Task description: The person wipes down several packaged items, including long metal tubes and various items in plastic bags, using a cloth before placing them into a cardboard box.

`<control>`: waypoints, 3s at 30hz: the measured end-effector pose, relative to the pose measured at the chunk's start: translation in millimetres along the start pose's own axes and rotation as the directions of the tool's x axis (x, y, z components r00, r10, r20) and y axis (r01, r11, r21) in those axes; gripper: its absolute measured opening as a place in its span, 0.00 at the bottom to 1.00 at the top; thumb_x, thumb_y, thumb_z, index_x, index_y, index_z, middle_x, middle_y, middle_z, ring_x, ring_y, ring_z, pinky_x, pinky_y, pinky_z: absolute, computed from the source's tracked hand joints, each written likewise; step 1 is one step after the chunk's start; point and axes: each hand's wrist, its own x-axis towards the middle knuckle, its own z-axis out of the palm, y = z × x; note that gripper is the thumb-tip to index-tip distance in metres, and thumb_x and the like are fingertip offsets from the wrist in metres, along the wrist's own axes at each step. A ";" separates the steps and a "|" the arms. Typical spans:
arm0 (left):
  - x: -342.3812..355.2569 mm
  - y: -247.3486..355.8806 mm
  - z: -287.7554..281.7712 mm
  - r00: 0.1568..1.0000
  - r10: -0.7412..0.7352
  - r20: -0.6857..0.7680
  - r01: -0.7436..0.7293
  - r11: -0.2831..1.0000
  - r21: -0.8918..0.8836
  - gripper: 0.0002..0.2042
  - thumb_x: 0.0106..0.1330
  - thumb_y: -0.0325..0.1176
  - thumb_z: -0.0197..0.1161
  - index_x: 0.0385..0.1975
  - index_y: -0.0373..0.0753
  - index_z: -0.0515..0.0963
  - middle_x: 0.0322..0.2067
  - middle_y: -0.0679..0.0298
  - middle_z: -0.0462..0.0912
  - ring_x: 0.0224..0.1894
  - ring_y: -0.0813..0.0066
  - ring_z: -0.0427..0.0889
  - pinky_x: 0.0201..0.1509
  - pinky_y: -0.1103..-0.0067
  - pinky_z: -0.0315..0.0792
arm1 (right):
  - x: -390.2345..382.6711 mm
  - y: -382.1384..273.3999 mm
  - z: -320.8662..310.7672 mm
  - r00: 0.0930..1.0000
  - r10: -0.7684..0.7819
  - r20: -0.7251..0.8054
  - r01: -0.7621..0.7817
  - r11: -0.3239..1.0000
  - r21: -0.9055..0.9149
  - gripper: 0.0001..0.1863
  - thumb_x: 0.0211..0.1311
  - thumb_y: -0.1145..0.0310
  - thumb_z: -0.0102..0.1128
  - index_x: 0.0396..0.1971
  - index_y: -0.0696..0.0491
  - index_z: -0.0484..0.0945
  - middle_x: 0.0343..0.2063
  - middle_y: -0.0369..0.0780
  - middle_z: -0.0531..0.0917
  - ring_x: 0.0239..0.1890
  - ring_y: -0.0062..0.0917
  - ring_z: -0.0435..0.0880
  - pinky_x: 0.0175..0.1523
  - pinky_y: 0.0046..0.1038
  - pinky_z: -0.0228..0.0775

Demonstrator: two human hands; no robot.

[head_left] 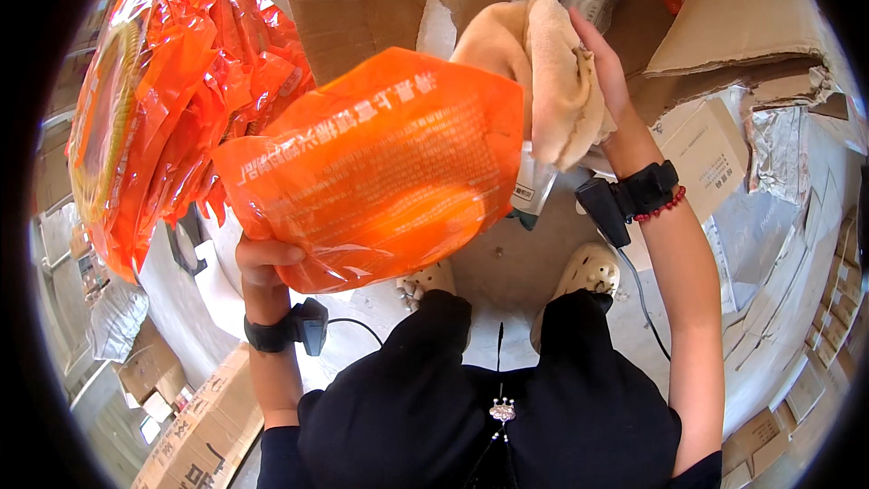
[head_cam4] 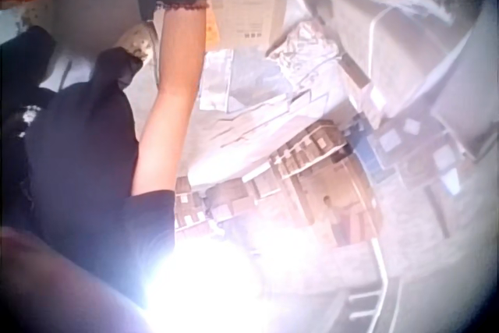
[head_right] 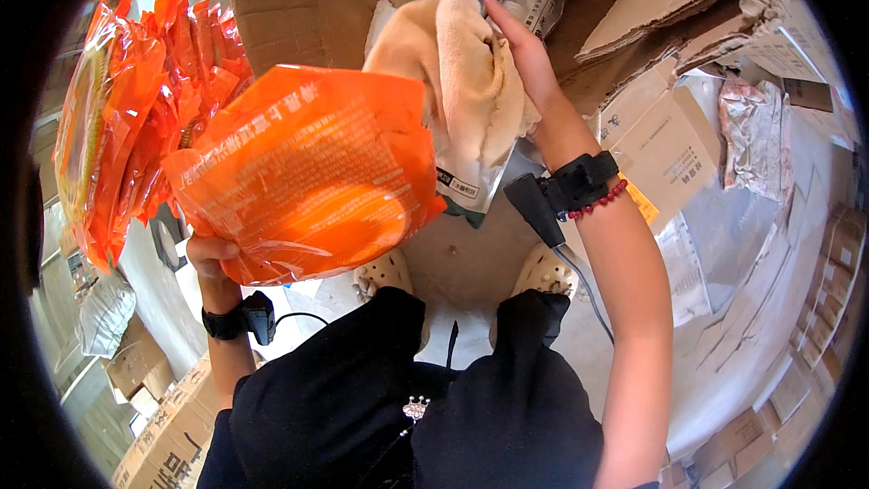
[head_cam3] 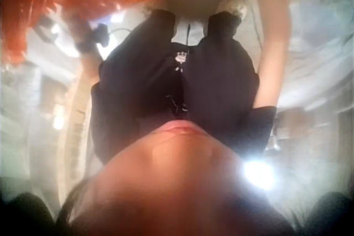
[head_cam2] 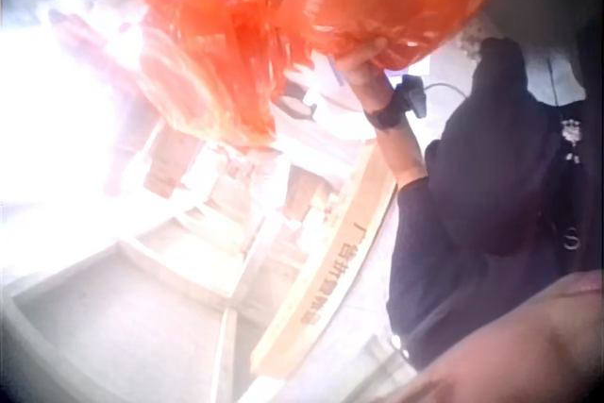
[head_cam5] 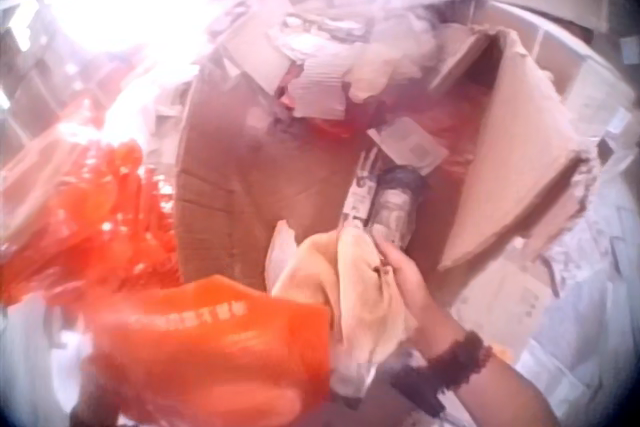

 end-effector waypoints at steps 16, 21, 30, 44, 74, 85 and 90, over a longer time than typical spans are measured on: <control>10.6 -40.6 -28.5 0.967 -0.201 0.158 0.231 0.951 -0.207 0.35 0.35 0.14 0.55 0.53 0.33 0.66 0.51 0.53 0.73 0.54 0.56 0.71 0.60 0.66 0.63 | -15.9 0.7 34.9 0.993 0.120 -0.015 -0.121 0.975 -0.186 0.22 0.56 0.51 0.59 0.41 0.55 0.77 0.34 0.38 0.81 0.32 0.18 0.81 0.38 0.18 0.75; 11.4 -46.1 -33.1 0.963 -0.221 0.152 0.247 0.951 -0.185 0.35 0.35 0.14 0.55 0.54 0.33 0.66 0.51 0.53 0.73 0.55 0.56 0.70 0.61 0.66 0.62 | -17.3 -6.9 29.0 0.988 0.107 -0.114 -0.132 0.961 -0.243 0.20 0.59 0.54 0.53 0.41 0.55 0.76 0.35 0.40 0.81 0.36 0.23 0.81 0.44 0.24 0.75; 8.5 -48.1 -23.4 0.969 -0.224 0.101 0.242 0.943 -0.229 0.36 0.35 0.16 0.52 0.56 0.33 0.63 0.53 0.53 0.71 0.55 0.58 0.70 0.62 0.68 0.61 | -9.9 11.9 44.6 0.975 -0.062 0.213 0.202 0.646 -0.736 0.26 0.48 0.67 0.67 0.48 0.58 0.71 0.39 0.38 0.80 0.40 0.18 0.79 0.43 0.18 0.73; 19.1 -25.0 18.0 0.996 -0.069 -0.054 0.048 0.943 -0.330 0.36 0.39 0.23 0.47 0.58 0.33 0.59 0.56 0.52 0.67 0.57 0.56 0.68 0.63 0.67 0.61 | -37.0 -7.9 11.7 0.970 -0.086 -0.227 0.043 0.982 -0.186 0.20 0.58 0.66 0.56 0.49 0.56 0.67 0.37 0.41 0.80 0.34 0.25 0.82 0.37 0.29 0.78; -195.4 -100.2 -99.7 0.772 -0.035 -0.635 -0.166 0.953 -0.254 0.38 0.26 0.20 0.49 0.51 0.29 0.65 0.47 0.53 0.74 0.51 0.55 0.72 0.57 0.69 0.66 | -53.5 132.5 49.8 0.942 0.330 -0.060 -0.227 0.496 -0.838 0.17 0.54 0.65 0.60 0.42 0.58 0.74 0.35 0.35 0.78 0.37 0.15 0.74 0.44 0.19 0.66; -181.3 -120.1 -125.2 0.497 -0.082 -0.864 -0.428 0.843 -0.326 0.29 0.33 0.21 0.44 0.44 0.35 0.69 0.41 0.60 0.74 0.50 0.59 0.70 0.57 0.66 0.66 | -48.1 138.2 40.1 0.928 0.323 -0.184 -0.324 0.458 -0.828 0.19 0.55 0.63 0.60 0.44 0.58 0.72 0.35 0.36 0.79 0.38 0.16 0.75 0.45 0.20 0.68; -185.4 -155.1 -147.8 0.478 -0.155 -0.864 -0.423 0.822 -0.381 0.31 0.34 0.23 0.44 0.48 0.35 0.68 0.46 0.58 0.74 0.50 0.56 0.71 0.57 0.65 0.66 | -51.8 140.4 33.4 0.924 0.328 -0.195 -0.330 0.432 -0.839 0.19 0.55 0.63 0.60 0.43 0.58 0.73 0.35 0.36 0.79 0.37 0.17 0.76 0.43 0.20 0.68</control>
